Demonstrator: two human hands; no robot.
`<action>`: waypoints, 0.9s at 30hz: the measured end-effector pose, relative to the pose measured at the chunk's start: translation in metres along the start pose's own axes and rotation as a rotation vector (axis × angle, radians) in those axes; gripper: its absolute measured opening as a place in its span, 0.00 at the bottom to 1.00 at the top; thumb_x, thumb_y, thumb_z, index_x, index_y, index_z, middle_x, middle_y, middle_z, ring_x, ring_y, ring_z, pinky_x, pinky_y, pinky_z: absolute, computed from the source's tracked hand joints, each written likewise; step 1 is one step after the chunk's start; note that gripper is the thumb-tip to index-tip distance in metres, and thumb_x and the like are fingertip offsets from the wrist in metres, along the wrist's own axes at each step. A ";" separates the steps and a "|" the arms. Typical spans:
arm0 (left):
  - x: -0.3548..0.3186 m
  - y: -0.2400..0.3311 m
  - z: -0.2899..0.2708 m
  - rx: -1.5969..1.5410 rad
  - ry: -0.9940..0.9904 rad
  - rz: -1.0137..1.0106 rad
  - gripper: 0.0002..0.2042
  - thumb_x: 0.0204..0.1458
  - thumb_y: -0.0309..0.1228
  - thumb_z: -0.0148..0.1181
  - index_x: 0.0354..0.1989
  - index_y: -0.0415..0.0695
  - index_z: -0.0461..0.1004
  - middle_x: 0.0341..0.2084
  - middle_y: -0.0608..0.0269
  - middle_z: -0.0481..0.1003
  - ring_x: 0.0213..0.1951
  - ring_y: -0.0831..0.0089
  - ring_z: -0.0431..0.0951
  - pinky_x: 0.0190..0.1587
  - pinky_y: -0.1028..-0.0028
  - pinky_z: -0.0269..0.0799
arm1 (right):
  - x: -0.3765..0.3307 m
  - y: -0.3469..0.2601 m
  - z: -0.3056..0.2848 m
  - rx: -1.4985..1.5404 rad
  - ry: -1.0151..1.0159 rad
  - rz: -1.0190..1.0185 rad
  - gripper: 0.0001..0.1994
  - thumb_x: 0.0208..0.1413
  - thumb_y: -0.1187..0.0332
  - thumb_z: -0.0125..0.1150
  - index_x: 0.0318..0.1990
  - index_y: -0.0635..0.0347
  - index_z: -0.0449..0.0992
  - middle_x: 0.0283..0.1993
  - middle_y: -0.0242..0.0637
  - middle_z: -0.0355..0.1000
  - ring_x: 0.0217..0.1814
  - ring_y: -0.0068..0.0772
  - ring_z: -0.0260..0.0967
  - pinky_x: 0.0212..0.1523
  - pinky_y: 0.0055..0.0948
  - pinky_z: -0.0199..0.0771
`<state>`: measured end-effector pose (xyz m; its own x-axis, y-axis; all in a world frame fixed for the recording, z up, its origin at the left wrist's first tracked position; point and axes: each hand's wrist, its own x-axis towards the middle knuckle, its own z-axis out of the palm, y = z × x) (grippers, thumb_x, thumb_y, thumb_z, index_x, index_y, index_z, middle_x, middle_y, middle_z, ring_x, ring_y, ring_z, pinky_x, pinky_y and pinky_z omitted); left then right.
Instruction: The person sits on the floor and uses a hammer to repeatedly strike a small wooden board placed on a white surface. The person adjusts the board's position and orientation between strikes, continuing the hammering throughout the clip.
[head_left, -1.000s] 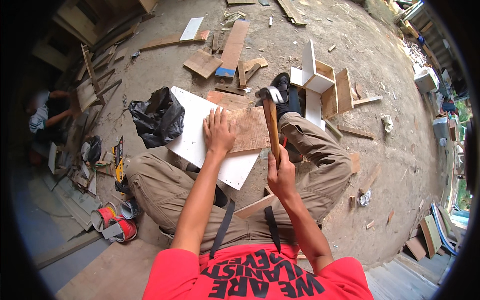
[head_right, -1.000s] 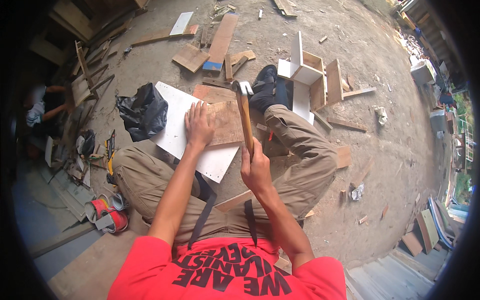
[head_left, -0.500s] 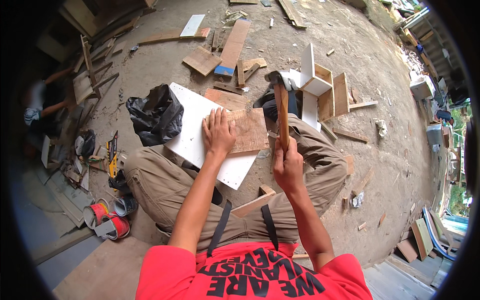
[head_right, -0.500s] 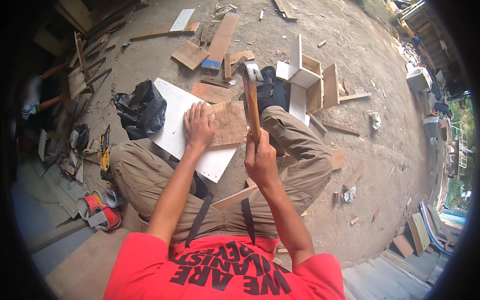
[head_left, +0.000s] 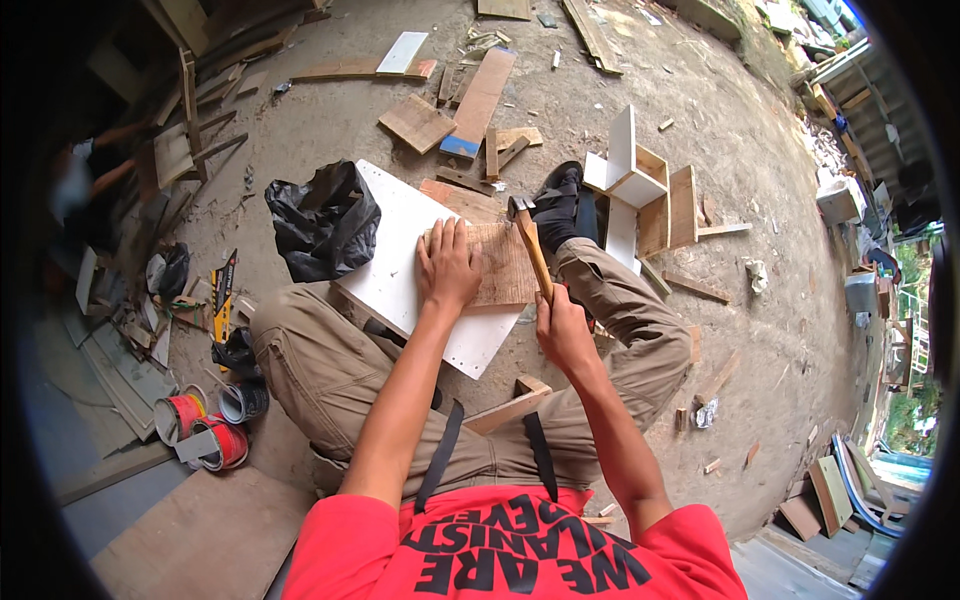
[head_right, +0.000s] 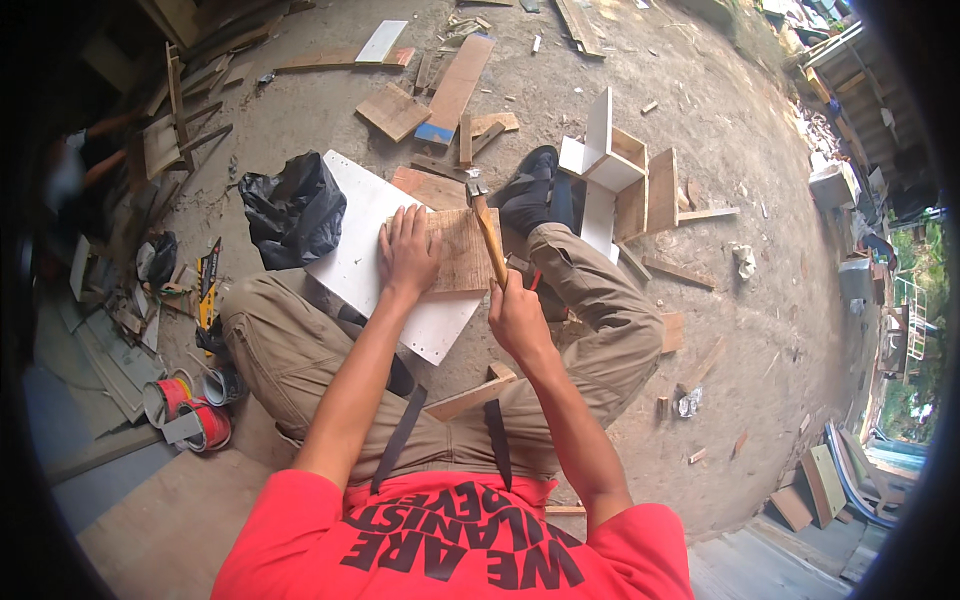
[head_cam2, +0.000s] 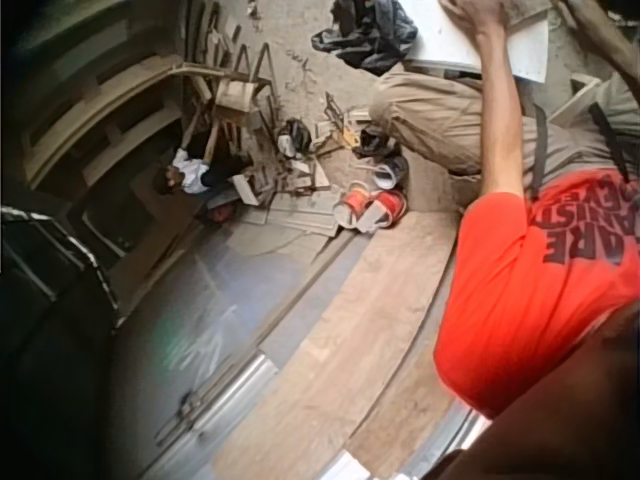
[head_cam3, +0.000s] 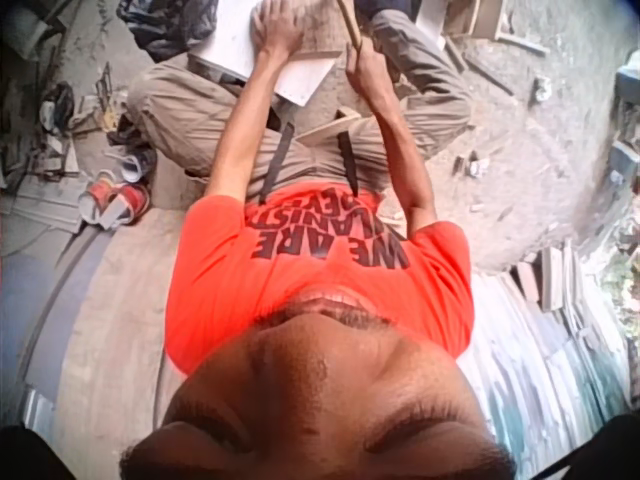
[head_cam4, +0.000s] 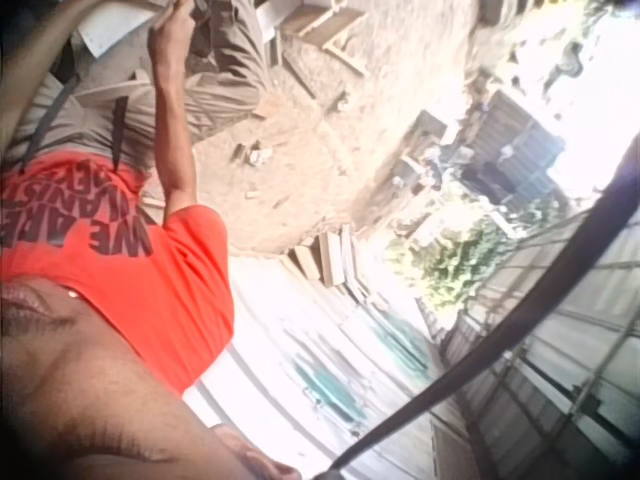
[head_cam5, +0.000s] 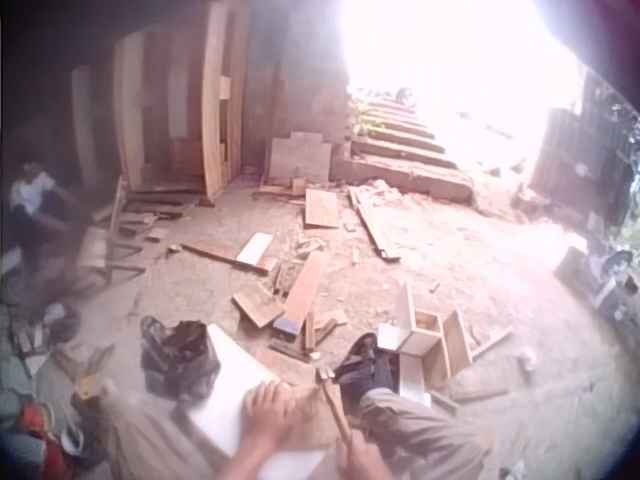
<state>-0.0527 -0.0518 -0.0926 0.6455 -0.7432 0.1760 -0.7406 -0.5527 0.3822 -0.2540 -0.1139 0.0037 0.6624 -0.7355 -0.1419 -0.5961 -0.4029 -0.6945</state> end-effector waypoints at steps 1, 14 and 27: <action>-0.001 -0.001 0.001 0.004 -0.013 -0.010 0.30 0.61 0.44 0.47 0.68 0.40 0.60 0.68 0.53 0.60 0.72 0.57 0.52 0.72 0.48 0.39 | 0.002 0.001 -0.002 0.004 0.000 -0.024 0.11 0.64 0.69 0.50 0.47 0.69 0.66 0.29 0.64 0.74 0.37 0.69 0.73 0.37 0.58 0.70; -0.003 0.002 0.000 0.085 0.026 0.010 0.29 0.61 0.45 0.48 0.68 0.42 0.61 0.66 0.55 0.63 0.71 0.59 0.55 0.71 0.47 0.44 | 0.004 -0.010 -0.016 -0.049 0.067 -0.251 0.12 0.65 0.69 0.50 0.51 0.67 0.63 0.30 0.65 0.73 0.34 0.69 0.73 0.34 0.59 0.70; -0.005 0.013 -0.006 0.045 -0.073 -0.029 0.30 0.60 0.45 0.46 0.68 0.40 0.60 0.68 0.53 0.59 0.72 0.57 0.51 0.72 0.44 0.38 | 0.012 0.007 -0.038 -0.131 -0.062 -0.175 0.10 0.65 0.69 0.50 0.46 0.68 0.63 0.28 0.65 0.72 0.34 0.70 0.72 0.34 0.60 0.68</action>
<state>-0.0644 -0.0524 -0.0828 0.6527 -0.7511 0.0985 -0.7305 -0.5897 0.3444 -0.2675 -0.1461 0.0238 0.7854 -0.6147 -0.0731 -0.5205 -0.5920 -0.6153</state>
